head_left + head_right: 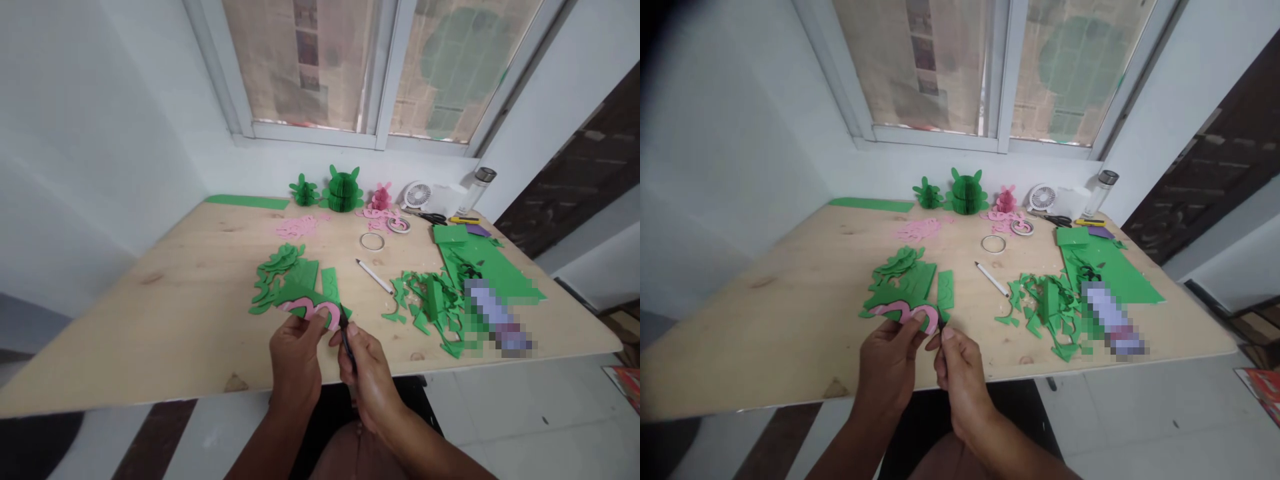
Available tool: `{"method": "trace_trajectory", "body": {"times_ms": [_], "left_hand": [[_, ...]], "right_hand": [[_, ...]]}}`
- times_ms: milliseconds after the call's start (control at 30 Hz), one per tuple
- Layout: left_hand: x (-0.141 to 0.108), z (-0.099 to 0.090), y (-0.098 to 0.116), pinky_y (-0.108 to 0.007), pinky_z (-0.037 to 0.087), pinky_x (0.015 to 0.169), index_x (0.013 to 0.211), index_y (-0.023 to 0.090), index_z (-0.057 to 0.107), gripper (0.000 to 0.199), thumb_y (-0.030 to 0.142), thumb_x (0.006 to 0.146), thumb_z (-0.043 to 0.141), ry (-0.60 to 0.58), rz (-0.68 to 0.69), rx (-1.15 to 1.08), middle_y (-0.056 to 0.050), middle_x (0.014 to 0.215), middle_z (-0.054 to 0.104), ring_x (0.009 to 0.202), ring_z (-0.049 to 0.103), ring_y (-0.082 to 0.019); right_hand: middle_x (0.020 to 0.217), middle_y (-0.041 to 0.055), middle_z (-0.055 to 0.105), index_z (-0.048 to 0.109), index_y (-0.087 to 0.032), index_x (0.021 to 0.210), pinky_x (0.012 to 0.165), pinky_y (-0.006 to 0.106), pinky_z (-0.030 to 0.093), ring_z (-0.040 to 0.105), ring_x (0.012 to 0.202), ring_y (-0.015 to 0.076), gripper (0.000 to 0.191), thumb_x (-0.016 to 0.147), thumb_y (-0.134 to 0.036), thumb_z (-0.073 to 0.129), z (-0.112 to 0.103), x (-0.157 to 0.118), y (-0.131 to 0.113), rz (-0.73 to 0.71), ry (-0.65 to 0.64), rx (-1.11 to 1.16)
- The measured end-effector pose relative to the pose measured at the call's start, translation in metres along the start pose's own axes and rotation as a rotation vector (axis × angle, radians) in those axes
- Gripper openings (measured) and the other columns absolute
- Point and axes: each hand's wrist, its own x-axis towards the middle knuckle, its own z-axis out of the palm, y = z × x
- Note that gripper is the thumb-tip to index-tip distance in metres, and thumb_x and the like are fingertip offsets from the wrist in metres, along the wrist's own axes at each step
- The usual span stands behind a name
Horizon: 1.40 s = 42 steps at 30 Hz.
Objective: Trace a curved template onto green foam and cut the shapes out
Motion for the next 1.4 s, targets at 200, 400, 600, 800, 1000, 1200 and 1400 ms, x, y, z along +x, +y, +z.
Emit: {"method": "trace_trajectory", "body": {"times_ms": [200,400,600,800,1000,1200,1400], "left_hand": [[-0.002,0.006,0.004,-0.023,0.044,0.056,0.059,0.013,0.061,0.016,0.021,0.054,0.075,0.037,-0.014,0.005,0.003,0.054,0.061,0.054,0.055,-0.010],[-0.005,0.010,0.006,-0.022,0.044,0.053,0.062,0.013,0.062,0.017,0.021,0.055,0.074,0.028,-0.044,-0.018,0.002,0.057,0.062,0.053,0.055,-0.010],[-0.005,0.011,0.006,-0.023,0.046,0.054,0.061,0.012,0.061,0.019,0.022,0.053,0.075,0.050,-0.053,-0.030,0.002,0.057,0.061,0.054,0.056,-0.011],[-0.005,0.011,0.008,-0.025,0.049,0.058,0.062,0.012,0.063,0.018,0.022,0.054,0.075,0.038,-0.052,-0.033,0.002,0.057,0.062,0.054,0.057,-0.011],[-0.005,0.012,0.011,-0.024,0.047,0.054,0.061,0.013,0.063,0.018,0.022,0.052,0.075,0.011,-0.043,-0.013,0.002,0.057,0.062,0.051,0.055,-0.011],[-0.006,0.011,0.012,-0.024,0.049,0.057,0.060,0.013,0.063,0.016,0.020,0.053,0.076,-0.011,-0.053,-0.049,0.002,0.057,0.063,0.054,0.056,-0.011],[-0.005,0.010,0.013,-0.024,0.048,0.059,0.060,0.012,0.064,0.014,0.018,0.053,0.075,-0.042,-0.057,-0.082,0.001,0.059,0.065,0.057,0.057,-0.011]], "right_hand": [[0.042,-0.0098,0.031,0.058,-0.016,0.072,0.039,0.022,0.013,0.019,0.039,0.0062,0.047,0.075,-0.063,0.057,-0.001,0.003,0.003,-0.011,0.008,0.002],[0.041,-0.0103,0.030,0.057,-0.017,0.073,0.040,0.023,0.012,0.018,0.039,0.0067,0.046,0.075,-0.062,0.058,-0.001,0.005,0.005,-0.028,0.028,0.004],[0.041,-0.0111,0.028,0.056,-0.017,0.073,0.039,0.023,0.011,0.017,0.039,0.0065,0.045,0.076,-0.062,0.057,-0.001,0.007,0.009,-0.037,0.029,-0.002],[0.040,-0.0110,0.029,0.056,-0.017,0.072,0.039,0.023,0.011,0.018,0.038,0.0062,0.046,0.075,-0.062,0.058,-0.001,0.007,0.009,-0.043,0.045,-0.018],[0.039,-0.0106,0.031,0.056,-0.017,0.072,0.039,0.023,0.012,0.019,0.038,0.0062,0.044,0.076,-0.061,0.058,-0.002,0.007,0.009,-0.050,0.039,-0.018],[0.038,-0.0109,0.031,0.056,-0.017,0.071,0.038,0.023,0.012,0.020,0.036,0.0058,0.043,0.076,-0.060,0.059,-0.003,0.007,0.008,-0.050,0.033,-0.002],[0.037,-0.0109,0.031,0.056,-0.017,0.070,0.038,0.022,0.012,0.020,0.035,0.0055,0.044,0.076,-0.060,0.059,-0.005,0.007,0.007,-0.064,0.032,-0.022]]}}
